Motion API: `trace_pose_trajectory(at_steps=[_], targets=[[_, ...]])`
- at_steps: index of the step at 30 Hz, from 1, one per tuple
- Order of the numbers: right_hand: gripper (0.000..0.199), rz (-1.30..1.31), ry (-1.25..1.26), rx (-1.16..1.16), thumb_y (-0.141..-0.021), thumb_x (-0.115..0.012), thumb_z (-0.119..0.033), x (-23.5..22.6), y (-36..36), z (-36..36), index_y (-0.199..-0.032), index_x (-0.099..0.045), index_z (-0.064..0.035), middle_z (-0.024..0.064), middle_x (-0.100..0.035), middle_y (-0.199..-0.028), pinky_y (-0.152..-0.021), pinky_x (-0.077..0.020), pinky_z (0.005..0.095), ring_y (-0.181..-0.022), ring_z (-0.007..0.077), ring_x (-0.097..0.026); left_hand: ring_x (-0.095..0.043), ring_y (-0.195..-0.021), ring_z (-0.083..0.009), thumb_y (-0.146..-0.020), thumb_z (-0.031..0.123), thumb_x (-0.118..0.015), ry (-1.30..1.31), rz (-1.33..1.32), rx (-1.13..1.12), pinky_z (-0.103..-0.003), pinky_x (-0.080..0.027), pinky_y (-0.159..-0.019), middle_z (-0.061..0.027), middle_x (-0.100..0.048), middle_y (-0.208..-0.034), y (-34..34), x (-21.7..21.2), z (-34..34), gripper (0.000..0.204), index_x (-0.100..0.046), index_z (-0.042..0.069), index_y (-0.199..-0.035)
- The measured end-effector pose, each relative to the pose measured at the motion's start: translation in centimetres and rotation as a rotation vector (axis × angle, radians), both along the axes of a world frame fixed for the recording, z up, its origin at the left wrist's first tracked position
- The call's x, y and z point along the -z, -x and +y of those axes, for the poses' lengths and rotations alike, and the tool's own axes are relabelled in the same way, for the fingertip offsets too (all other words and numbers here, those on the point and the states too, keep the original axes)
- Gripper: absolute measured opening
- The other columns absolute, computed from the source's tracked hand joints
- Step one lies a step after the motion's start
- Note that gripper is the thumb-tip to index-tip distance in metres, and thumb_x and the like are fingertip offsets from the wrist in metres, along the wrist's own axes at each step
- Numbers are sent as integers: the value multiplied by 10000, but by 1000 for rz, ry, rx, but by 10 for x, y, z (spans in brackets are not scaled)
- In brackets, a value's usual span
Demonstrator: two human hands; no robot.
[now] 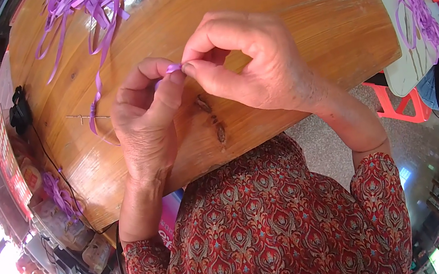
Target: The person rolls a purple ribbon by hand to form a small coil, then threads the remaining length of the ribbon through the center of the coil. They repeat this process with another purple ribbon, creating a second coiled element on the same strand.
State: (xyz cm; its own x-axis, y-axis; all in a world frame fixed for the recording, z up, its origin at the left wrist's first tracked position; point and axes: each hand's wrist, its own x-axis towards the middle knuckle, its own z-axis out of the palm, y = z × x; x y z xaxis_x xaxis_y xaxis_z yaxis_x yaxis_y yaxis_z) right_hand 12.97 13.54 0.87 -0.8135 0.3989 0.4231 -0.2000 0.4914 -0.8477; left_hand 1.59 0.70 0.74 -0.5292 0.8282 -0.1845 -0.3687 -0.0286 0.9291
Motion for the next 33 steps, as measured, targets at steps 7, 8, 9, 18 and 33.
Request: trace_pose_trajectory(at_steps=[7, 8, 9, 18, 33], targets=[[28, -168, 509, 1, -823, -591, 10, -4, -2, -6, -821, -566, -3, -25, -519, -785, -586, -347, 191, -693, 40, -432, -490, -745, -35, -834, -20, -631, -163, -3, 58, -173, -408, -656, 22, -549, -880, 4, 6, -2, 79, -610, 12, -904], [22, -173, 676, -28, -837, -587, -16, -5, -1, -7, -828, -569, -9, -38, -512, -794, -583, -335, 180, -696, 28, -418, -490, -745, -35, -834, -20, -631, -162, -3, 59, -173, -408, -656, 22, -549, -880, 4, 7, -2, 79, -610, 12, -904], [22, -172, 677, -27, -837, -587, -16, -5, -1, -7, -828, -569, -9, -38, -512, -794, -583, -335, 180, -696, 28, -418, -489, -766, -41, -830, -26, -633, -186, -73, 69, -181, -406, -678, 18, -549, -889, 5, 7, -2, 93, -610, 12, -912], [26, -135, 946, -111, -831, -596, -21, -5, 4, -11, -844, -575, -11, -36, -524, -799, -593, -345, 178, -708, 23, -435, -496, -780, -66, -833, -15, -637, -331, -337, 197, -199, -414, -692, -6, -573, -922, 10, 11, -4, 125, -613, 11, -953], [209, 211, -249, -17, -726, -658, 101, -5, 3, 1, -920, -623, 33, 112, -601, -802, -556, -415, 260, -668, 170, -545, -540, -812, -56, -836, 2, -650, -227, -221, 120, -187, -437, -710, 2, -616, -913, 12, 2, -6, 125, -631, 11, -959]])
